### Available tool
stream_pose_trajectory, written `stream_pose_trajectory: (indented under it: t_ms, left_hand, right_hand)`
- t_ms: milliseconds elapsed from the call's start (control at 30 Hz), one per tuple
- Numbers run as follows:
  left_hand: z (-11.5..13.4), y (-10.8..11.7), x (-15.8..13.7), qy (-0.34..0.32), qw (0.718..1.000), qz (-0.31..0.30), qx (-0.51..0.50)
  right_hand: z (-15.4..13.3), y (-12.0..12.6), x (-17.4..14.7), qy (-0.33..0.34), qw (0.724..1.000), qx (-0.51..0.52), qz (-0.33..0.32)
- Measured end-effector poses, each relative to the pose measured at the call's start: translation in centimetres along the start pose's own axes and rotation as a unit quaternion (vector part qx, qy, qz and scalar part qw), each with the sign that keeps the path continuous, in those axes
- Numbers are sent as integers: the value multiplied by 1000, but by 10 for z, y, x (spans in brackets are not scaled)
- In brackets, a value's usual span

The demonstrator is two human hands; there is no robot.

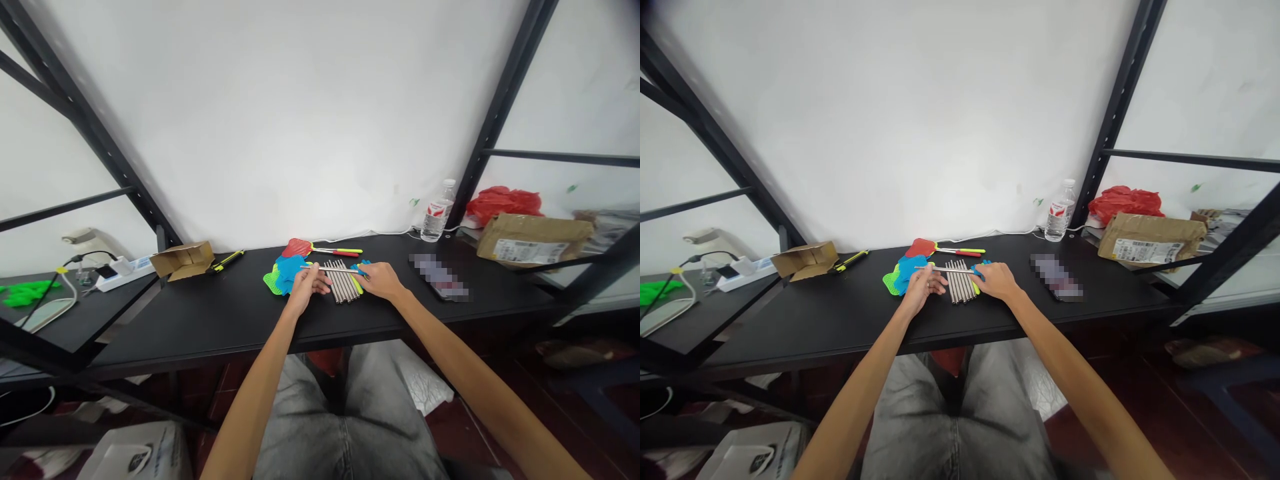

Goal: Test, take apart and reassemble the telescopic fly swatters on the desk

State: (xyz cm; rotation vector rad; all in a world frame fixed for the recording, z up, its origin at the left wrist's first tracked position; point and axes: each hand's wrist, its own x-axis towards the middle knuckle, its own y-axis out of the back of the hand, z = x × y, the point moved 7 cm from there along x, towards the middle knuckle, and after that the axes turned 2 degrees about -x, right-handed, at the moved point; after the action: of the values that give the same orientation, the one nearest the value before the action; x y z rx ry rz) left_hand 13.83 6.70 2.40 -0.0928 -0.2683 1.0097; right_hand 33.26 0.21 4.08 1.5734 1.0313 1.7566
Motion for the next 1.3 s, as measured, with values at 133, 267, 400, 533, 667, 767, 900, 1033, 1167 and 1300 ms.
stream_pose_trajectory:
  t_ms: [133,267,400,533,667,767,900,1033,1167,1300]
  left_hand:
    - [0,1,0,3,1000,5,-4]
    - [1,1,0,-5,1000,8,5]
    - [2,-1,-1,-12,1000,-12,19]
    - [6,-7,-4,-24,998,-40,50]
    - [9,-18,-8,-30,989,-89,112]
    - [10,-23,-9,-30,985,-108,134]
    - [10,-23,-9,-25,987,-103,124]
    - [9,-19,-7,-20,989,-87,116]
    - [5,-10,-5,-23,994,-47,94]
    - [4,-8,-3,-38,994,-35,94]
  right_hand:
    - [3,1,0,-12,1000,0,7]
    - [0,-1,-1,1,1000,-3,-10]
    - [-1,-2,-2,3,1000,-5,-16]
    - [-2,-4,-2,4,999,-17,-28]
    - [-8,-4,-1,17,999,-18,-40]
    - [-12,-4,-1,24,998,-14,-49]
    - [-13,-3,0,22,998,-9,-53]
    - [-13,-2,1,22,999,-1,-47]
    - [-12,-1,1,17,999,-3,-44]
    - [-10,-3,1,8,999,-12,-47]
